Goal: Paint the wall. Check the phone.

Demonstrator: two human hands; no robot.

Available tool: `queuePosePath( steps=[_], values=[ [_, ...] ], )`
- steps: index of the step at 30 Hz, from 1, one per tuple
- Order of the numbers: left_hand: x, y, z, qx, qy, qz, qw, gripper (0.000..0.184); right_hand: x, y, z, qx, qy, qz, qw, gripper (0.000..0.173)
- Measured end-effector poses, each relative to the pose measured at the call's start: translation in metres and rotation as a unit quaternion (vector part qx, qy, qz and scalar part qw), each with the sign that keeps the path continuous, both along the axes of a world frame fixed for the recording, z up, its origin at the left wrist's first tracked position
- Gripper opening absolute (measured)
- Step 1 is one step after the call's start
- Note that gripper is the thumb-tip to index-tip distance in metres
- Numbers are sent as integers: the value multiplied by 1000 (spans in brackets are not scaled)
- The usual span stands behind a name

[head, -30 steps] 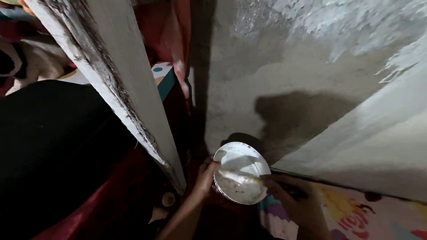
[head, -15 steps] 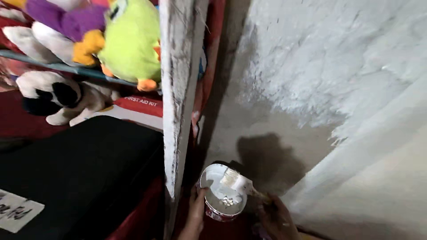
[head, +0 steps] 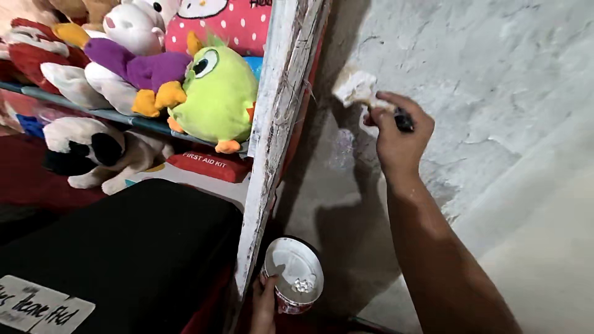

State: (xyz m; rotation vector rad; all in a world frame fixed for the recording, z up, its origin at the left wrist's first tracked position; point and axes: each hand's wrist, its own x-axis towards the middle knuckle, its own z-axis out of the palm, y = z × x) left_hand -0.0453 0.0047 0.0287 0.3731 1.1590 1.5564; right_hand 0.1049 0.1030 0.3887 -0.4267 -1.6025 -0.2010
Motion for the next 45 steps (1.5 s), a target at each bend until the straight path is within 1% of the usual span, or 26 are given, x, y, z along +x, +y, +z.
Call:
queuePosePath(
  steps=[2,3,5,6,8,10,11,12,13,15,19,21,22,23,27,28,30,32,33,36,37,39,40,42,43,45],
  values=[
    [0,0,0,2,-3,0,1000,57,-6,9,21,10,-17,-42,999,30],
    [0,1,-1,3,-5,-2,1000,57,-7,13,24,4,-32,-57,998,31],
    [-1,1,1,3,-10,-5,1000,56,-6,17,14,-26,-76,-88,993,34],
    [-1,0,2,4,-12,-4,1000,54,-6,16,0,-49,-97,-100,989,35],
    [-2,0,1,7,-15,-2,1000,51,-1,14,-44,-100,-138,-99,980,37],
    [-3,-1,1,8,-17,-5,1000,51,5,17,-86,-115,-156,-88,977,35],
    [-4,-1,1,11,-17,-7,1000,52,8,15,-99,-114,-165,-85,976,34],
    [-4,-1,0,13,-15,-6,1000,52,9,11,-104,-122,-168,-85,975,33],
    [-3,-1,-1,16,-12,-4,1000,53,10,3,-99,-133,-166,-89,973,32],
    [-2,-1,-2,17,-9,-10,1000,57,9,-10,-75,-135,-148,-97,975,31],
    [1,-1,-2,19,-6,-10,1000,62,-3,-1,-17,-44,-99,-92,990,33],
    [1,0,-2,17,-10,-11,1000,62,-10,5,-11,-56,-106,-108,987,34],
    [1,0,-1,13,-11,-13,1000,62,-12,7,-21,-77,-122,-114,983,35],
    [0,-1,0,10,-12,-15,1000,61,-12,8,-38,-99,-142,-115,978,37],
    [-3,-2,3,14,-21,-9,1000,52,-1,16,-136,-151,-212,-102,960,35],
    [-4,-2,2,20,-23,-8,1000,51,1,12,-152,-182,-240,-101,948,35],
    [-4,-1,2,22,-25,-11,999,53,2,-1,-162,-247,-289,-100,920,36],
    [-3,-2,3,20,-26,-11,999,54,6,-7,-152,-235,-298,-95,920,34],
    [-2,-2,4,20,-27,-12,999,55,9,-7,-138,-215,-298,-94,926,31],
    [-1,-2,6,22,-26,-9,999,57,20,-9,-64,-194,-319,-142,917,31],
    [0,-2,6,23,-27,-7,999,59,23,-10,-38,-167,-313,-159,921,30],
    [1,-1,4,25,-27,-10,999,60,28,-17,5,-105,-272,-191,937,30],
    [1,-1,4,22,-28,-11,999,61,30,-22,20,-80,-242,-201,946,32],
    [1,-1,5,17,-27,-11,999,60,31,-26,37,-47,-179,-198,963,36],
    [1,0,6,16,-27,-12,999,60,29,-25,36,-50,-156,-189,968,37],
    [2,0,6,15,-25,-9,1000,60,23,-18,17,-83,-153,-186,967,38]
  ],
)
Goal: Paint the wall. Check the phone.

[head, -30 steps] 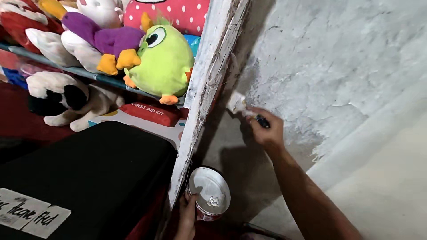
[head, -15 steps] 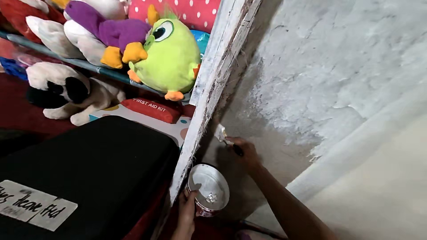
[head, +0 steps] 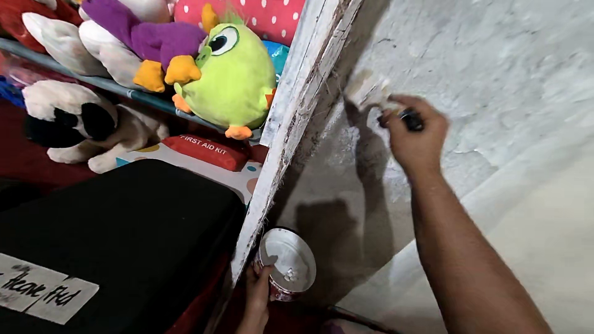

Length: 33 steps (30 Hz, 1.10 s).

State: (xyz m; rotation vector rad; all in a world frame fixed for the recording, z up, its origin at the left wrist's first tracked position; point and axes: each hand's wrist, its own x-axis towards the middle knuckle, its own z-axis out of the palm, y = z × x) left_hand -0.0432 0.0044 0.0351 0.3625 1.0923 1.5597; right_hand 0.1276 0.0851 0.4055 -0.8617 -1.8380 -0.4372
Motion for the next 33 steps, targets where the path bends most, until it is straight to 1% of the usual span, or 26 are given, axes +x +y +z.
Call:
queuePosePath(
  steps=[2,4,6,9,11,13,14,16,18,20,22,23,25,27,28,31,33],
  values=[
    [1,-2,0,5,2,-1,1000,60,-7,2,-34,-33,-47,-19,998,34],
    [2,-2,0,18,-1,-2,1000,60,-10,-6,-51,-54,-85,-27,995,29],
    [1,-3,-1,19,1,-7,1000,63,-8,-11,-44,-37,-59,-20,997,28],
    [0,-4,-2,3,17,-14,1000,64,-4,2,-21,12,14,13,1000,36],
    [0,-4,-1,-2,16,-13,1000,63,-11,8,-18,2,-8,10,1000,36],
    [-1,-3,0,-5,16,-9,1000,62,-22,1,-20,-34,-67,-12,997,31],
    [0,-2,1,-8,16,-7,1000,61,-25,-5,-18,-37,-79,-21,996,29],
    [0,-2,1,-6,9,-5,1000,61,-26,-11,-7,-9,-60,-26,998,30],
    [2,-3,1,2,3,0,1000,61,-25,-2,0,27,-40,-17,999,33],
    [2,-4,2,4,2,-5,1000,62,-29,0,-5,-10,-58,-22,998,32],
    [2,-4,1,6,2,-8,1000,63,-36,-9,-13,-65,-96,-29,993,28],
    [1,-3,-1,9,2,-8,1000,62,-39,-13,-14,-75,-105,-33,991,26],
    [1,-1,-2,7,1,-4,1000,62,-37,-15,-10,-44,-88,-29,995,28],
    [1,-1,-1,3,-3,-1,1000,62,-33,-6,-3,-3,-60,-24,998,31],
    [1,-2,-1,1,-1,-3,1000,63,-32,-3,-3,-7,-61,-24,998,31],
    [1,-3,-1,-5,7,-14,1000,66,-37,-10,-5,-89,-122,-31,988,26],
    [0,-2,0,-5,11,-20,1000,66,-38,-13,8,-105,-136,-35,985,25]
  ],
)
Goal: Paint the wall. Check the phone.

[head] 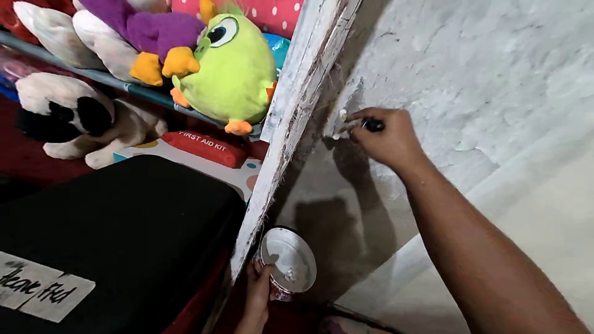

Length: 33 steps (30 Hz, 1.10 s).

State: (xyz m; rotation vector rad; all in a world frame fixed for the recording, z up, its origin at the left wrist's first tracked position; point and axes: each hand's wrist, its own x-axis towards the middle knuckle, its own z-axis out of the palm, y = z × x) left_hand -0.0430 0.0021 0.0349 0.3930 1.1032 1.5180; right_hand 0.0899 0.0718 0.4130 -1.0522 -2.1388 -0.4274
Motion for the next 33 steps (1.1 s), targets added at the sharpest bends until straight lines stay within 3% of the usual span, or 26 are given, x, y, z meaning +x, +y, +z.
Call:
queuePosePath(
  steps=[6,10,14,17,19,24,29,33],
  values=[
    [3,1,-4,5,5,8,1000,66,11,-2,67,100,80,-12,992,35],
    [2,2,-1,1,-2,1,1000,66,-4,-9,53,22,17,1,1000,26],
    [3,0,1,-2,-14,11,1000,66,7,-2,61,65,54,-32,996,32],
    [3,1,-3,4,-15,3,1000,68,7,-7,59,76,87,9,993,33],
    [3,2,-5,9,-10,2,1000,68,3,-1,50,49,66,31,996,31],
    [2,2,-3,6,-11,5,1000,67,-3,-1,37,130,35,-8,991,31],
    [1,2,-3,-1,-4,-4,1000,69,3,1,40,80,27,-29,996,31],
    [-1,2,-5,-1,4,7,1000,64,14,-7,51,93,97,-46,990,34]
  ],
)
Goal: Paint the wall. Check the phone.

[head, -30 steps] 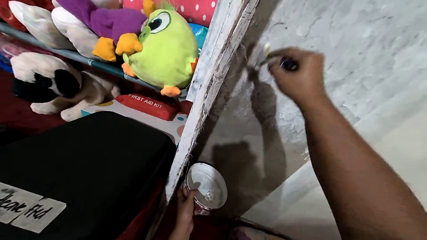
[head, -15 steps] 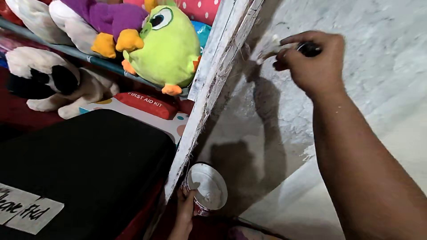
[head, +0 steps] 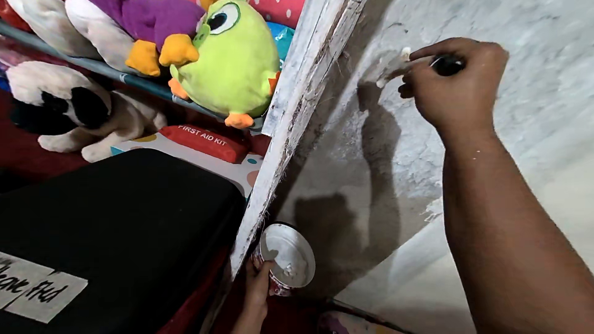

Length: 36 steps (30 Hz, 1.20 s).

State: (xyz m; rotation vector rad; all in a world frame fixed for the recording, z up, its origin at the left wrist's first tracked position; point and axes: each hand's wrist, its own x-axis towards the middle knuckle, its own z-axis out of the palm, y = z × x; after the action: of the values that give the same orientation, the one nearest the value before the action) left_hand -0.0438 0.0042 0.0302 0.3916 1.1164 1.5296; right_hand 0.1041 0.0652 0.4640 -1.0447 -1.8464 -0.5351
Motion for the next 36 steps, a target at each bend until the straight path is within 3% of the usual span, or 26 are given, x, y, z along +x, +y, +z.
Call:
queuePosePath(
  steps=[6,11,15,20,24,27,31,36],
  values=[
    [-1,-1,3,4,5,0,1000,65,7,2,-50,-44,-90,1,995,28],
    [3,-1,1,9,-1,-1,1000,66,14,5,-39,5,-21,29,999,35],
    [2,-1,3,8,-3,2,1000,64,10,1,-52,-56,-43,4,998,28],
    [3,-2,4,9,-2,4,1000,63,20,8,-39,-1,-39,22,999,32],
    [1,-3,2,9,1,-3,1000,62,12,-8,-28,-49,-4,-31,998,26],
    [0,-2,1,5,-6,4,1000,63,13,0,-26,-14,-11,17,1000,30],
    [1,-2,2,5,-1,-2,1000,63,15,-2,-26,-77,-2,-7,997,25],
    [2,-4,4,13,0,-7,1000,62,25,8,-32,-19,-1,24,1000,33]
  ],
)
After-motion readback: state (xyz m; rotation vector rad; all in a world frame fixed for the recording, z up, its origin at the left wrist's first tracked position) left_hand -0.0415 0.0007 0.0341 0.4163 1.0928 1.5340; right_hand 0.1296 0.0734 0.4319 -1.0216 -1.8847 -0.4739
